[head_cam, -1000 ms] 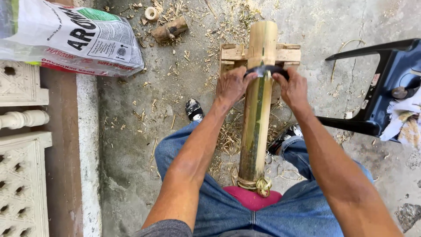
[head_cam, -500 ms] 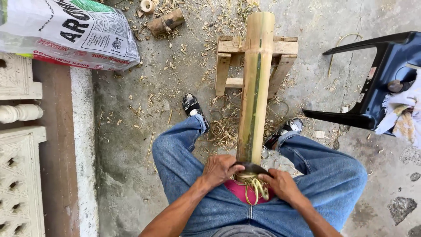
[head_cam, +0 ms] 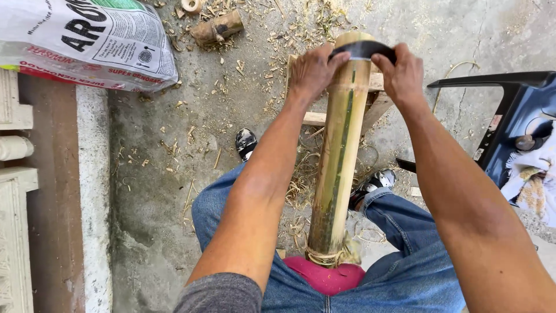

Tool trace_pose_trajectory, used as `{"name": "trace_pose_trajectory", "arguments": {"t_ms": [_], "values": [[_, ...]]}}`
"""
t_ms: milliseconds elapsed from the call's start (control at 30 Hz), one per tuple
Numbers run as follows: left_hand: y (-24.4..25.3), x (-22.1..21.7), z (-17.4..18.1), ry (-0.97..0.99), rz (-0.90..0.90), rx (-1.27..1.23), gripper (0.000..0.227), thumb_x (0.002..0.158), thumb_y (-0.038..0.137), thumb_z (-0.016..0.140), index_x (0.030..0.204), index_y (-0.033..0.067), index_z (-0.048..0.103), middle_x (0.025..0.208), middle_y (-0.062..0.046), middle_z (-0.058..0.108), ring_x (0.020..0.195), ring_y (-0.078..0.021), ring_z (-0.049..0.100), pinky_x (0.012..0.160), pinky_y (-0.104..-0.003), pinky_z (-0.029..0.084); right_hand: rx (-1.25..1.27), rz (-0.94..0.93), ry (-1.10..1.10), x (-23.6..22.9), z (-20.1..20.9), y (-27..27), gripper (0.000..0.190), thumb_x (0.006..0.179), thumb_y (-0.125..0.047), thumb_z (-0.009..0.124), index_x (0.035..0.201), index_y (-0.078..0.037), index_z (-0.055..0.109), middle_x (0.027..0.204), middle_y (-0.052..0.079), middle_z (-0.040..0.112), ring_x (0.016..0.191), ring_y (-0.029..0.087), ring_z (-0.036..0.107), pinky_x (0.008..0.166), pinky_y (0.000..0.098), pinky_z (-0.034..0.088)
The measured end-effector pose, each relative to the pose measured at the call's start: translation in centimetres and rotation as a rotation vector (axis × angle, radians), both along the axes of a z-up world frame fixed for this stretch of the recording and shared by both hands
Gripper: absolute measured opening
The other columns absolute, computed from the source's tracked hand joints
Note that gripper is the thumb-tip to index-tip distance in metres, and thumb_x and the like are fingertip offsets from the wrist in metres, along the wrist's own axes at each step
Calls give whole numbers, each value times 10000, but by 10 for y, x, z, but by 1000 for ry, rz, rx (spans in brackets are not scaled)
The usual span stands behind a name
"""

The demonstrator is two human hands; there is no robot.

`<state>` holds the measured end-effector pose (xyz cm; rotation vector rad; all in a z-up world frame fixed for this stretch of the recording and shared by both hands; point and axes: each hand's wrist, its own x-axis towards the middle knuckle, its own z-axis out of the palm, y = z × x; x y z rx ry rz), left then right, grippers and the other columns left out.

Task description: Stripping the outer layer of a bamboo pole using a curved blade.

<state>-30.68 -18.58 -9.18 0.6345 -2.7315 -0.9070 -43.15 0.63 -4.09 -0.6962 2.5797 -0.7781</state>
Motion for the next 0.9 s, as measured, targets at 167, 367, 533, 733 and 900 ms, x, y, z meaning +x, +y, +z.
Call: {"name": "trace_pose_trajectory", "arguments": {"t_ms": [167,367,533,733,900], "values": [[7,7,-2,53,29,21,580,900,760,427,757,211,550,565,70,518,449,-71,485,372,-280,430,-31,-32,20,12,2,8,370,1021,-382,698,1046,-18,634,800,133,714,576,188,600,479,340,506],[31,51,26,38,20,-23,558,937,713,467,780,189,580,583,52,539,469,-101,509,414,-310,442,-77,31,109,51,1,33,409,1001,-423,717,1011,-19,656,760,151,724,614,187,644,546,351,492],[66,106,18,48,-62,-27,606,926,736,350,778,194,577,529,42,480,408,-107,444,344,-312,386,23,11,1,106,9,70,515,1032,-526,613,954,-17,599,686,135,670,473,180,561,427,360,462],[140,225,53,77,-118,-23,623,1026,692,309,726,170,468,601,28,413,465,-113,395,375,-330,354,-209,51,212,238,40,145,407,1078,-434,603,928,-56,579,713,133,632,507,234,569,450,403,453],[188,334,52,-66,-230,121,611,1025,680,339,718,168,468,614,15,418,478,-142,417,383,-328,373,132,85,-238,334,27,231,433,969,-489,595,918,-64,658,637,139,659,494,277,601,460,456,481]]}}
